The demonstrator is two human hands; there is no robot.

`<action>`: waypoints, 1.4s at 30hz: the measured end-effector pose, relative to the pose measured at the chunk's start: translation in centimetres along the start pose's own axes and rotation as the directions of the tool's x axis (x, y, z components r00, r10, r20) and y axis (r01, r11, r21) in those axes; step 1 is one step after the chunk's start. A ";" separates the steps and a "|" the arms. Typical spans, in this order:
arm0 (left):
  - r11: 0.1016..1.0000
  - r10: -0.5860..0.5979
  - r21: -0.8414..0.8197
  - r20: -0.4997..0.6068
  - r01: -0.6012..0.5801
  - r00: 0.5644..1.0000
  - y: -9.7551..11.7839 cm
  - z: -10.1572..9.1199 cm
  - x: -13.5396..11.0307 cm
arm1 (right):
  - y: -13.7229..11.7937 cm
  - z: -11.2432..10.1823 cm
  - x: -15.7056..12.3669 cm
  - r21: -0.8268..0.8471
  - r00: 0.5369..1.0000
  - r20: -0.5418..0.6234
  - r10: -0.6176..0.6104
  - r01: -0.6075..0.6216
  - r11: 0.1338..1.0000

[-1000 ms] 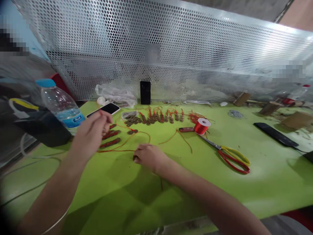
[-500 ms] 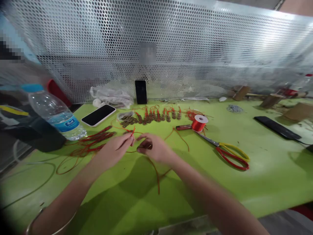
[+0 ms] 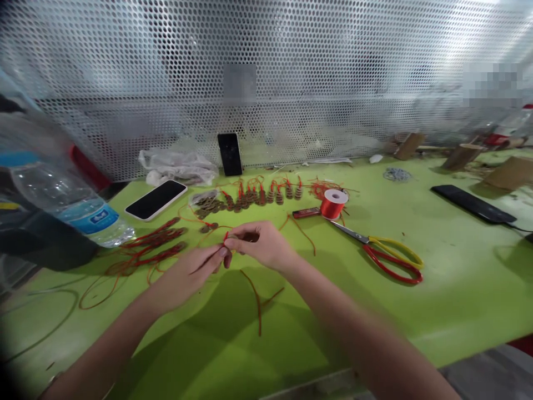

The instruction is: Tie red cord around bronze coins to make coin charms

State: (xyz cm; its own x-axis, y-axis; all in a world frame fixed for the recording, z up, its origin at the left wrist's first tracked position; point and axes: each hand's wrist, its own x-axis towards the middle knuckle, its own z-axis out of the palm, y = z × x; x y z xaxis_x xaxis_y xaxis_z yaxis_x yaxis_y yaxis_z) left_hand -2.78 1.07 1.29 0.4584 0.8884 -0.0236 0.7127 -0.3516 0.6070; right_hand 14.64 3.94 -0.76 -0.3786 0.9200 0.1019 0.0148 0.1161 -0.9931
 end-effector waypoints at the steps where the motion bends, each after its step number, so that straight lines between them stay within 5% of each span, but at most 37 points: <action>1: 1.000 0.005 -0.004 0.000 -0.005 1.000 0.0 0.1 0.0 | -0.1 0.0 -0.1 -0.002 1.000 0.024 -0.010 0.010 1.000; 20: 0.995 -0.016 -0.096 -0.004 0.015 1.000 0.1 0.3 0.0 | -0.2 -0.4 -0.4 -0.206 0.997 0.035 -0.065 0.071 0.976; 31: 0.988 -0.086 0.102 -0.230 0.112 0.969 0.3 -0.5 -0.2 | 0.3 -0.4 0.0 -0.154 0.990 -0.125 -0.069 0.049 0.987; 42: 0.988 -0.107 0.101 -0.128 0.121 0.986 1.1 0.4 -0.2 | -0.2 1.4 -1.4 -0.284 0.954 -0.207 -0.215 0.152 0.947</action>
State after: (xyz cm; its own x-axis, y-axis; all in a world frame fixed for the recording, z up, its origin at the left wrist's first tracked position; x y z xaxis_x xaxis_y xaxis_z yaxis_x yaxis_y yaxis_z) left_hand -1.85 0.43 1.67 0.3077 0.9514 0.0128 0.8126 -0.2698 0.5167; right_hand 13.90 2.10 -0.74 -0.1728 0.9306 0.3228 0.2192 0.3558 -0.9085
